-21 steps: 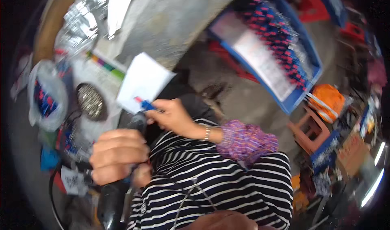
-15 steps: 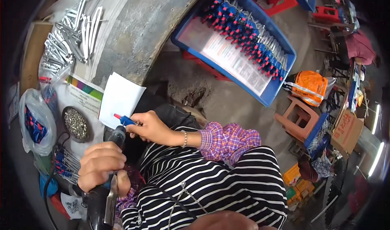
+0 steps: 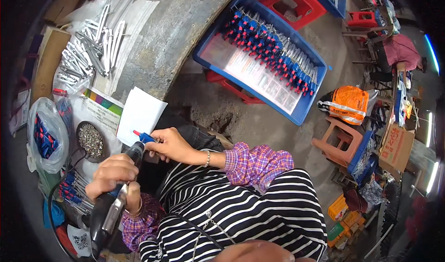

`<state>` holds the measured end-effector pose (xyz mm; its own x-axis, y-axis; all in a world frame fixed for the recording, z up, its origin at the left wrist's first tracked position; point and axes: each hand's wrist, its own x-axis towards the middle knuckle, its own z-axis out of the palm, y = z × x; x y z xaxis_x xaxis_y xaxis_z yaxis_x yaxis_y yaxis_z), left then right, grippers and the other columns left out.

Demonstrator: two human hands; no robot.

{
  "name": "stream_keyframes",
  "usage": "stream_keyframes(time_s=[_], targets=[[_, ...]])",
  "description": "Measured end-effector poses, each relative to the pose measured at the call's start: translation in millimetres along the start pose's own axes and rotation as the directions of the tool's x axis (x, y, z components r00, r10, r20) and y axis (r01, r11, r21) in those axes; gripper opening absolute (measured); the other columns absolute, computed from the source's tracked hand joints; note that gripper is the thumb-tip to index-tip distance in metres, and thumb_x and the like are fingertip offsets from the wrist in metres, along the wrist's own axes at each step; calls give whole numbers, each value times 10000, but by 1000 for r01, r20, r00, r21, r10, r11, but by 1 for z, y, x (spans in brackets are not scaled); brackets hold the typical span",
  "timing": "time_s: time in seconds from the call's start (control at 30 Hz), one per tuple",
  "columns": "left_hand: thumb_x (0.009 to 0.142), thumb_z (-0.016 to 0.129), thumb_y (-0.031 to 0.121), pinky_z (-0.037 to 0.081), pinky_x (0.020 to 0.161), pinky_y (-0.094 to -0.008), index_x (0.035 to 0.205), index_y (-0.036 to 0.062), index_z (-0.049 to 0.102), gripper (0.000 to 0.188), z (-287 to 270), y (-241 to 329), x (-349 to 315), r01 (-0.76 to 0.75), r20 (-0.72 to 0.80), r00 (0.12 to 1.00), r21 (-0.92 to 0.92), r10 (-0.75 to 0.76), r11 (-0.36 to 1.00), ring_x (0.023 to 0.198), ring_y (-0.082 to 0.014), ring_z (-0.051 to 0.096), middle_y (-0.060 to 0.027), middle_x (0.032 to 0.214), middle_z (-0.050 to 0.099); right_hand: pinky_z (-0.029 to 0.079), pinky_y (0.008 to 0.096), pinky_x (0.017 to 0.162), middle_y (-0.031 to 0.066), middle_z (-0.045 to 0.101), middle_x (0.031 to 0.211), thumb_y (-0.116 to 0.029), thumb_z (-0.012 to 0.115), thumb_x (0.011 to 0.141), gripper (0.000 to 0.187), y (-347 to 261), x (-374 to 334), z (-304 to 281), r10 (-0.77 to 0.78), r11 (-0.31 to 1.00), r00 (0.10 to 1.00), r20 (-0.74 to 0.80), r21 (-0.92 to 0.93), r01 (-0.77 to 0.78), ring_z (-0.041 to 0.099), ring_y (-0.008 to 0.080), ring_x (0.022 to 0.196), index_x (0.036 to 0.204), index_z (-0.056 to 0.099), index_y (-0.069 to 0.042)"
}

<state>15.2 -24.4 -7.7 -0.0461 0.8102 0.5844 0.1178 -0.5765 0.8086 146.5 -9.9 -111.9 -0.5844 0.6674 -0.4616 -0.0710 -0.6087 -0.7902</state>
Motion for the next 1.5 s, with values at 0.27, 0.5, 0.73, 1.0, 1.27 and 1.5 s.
stream_keyframes(time_s=[0.27, 0.5, 0.73, 1.0, 1.27, 1.5], targets=[[789, 554, 196, 394, 597, -333, 982, 92, 383, 278, -59, 40, -12, -146, -220, 971, -213, 98, 966, 600, -156, 478, -37, 721, 468, 447, 185, 451, 20, 606, 765, -144, 705, 804, 232, -63, -33, -30, -137, 991, 986, 95, 4, 137, 562, 63, 518, 986, 639, -15], [835, 594, 204, 401, 608, -388, 1029, 53, 375, 330, -66, 24, -30, -61, -192, 981, -122, 37, 991, 629, -218, 507, -96, 742, 484, 436, 189, 597, 16, 598, 957, 2, 696, 746, 248, -138, -65, -182, -741, 541, 625, -246, -771, 337, 545, 51, 735, 978, 609, -13], [876, 554, 163, 377, 656, -382, 1045, 57, 400, 252, -64, 24, -35, 20, -125, 991, -126, -36, 992, 682, -214, 503, -89, 767, 496, 445, 275, 837, 74, 533, 1101, -74, 610, 813, 257, -169, -74, -277, -834, 395, 488, -255, -895, 206, 542, 148, 978, 1056, 579, 4], [854, 569, 149, 409, 639, -390, 1020, 57, 369, 276, -60, 14, -42, 44, -164, 984, -130, -66, 991, 651, -223, 517, -109, 757, 509, 402, 370, 948, 183, 464, 1285, -10, 609, 774, 279, -128, -55, -357, -856, 133, 510, -90, -990, 50, 464, 337, 1195, 1041, 557, -71], [836, 593, 135, 429, 634, -392, 1011, 46, 359, 305, -61, 7, -45, 75, -195, 975, -146, -103, 986, 646, -227, 529, -124, 748, 515, 379, 278, 969, 109, 437, 1395, 104, 438, 755, 477, -87, -58, -356, -739, 265, 655, -157, -962, 70, 413, 246, 1291, 1187, 538, -70], [836, 599, 119, 419, 622, -380, 1015, 38, 358, 311, -58, 6, -45, 57, -193, 976, -206, -97, 977, 649, -224, 518, -127, 753, 504, 378, 357, 1033, 110, 444, 1375, 88, 472, 747, 415, -79, -67, -352, -685, 550, 635, -357, -824, 131, 436, 230, 1260, 1138, 560, -20]])
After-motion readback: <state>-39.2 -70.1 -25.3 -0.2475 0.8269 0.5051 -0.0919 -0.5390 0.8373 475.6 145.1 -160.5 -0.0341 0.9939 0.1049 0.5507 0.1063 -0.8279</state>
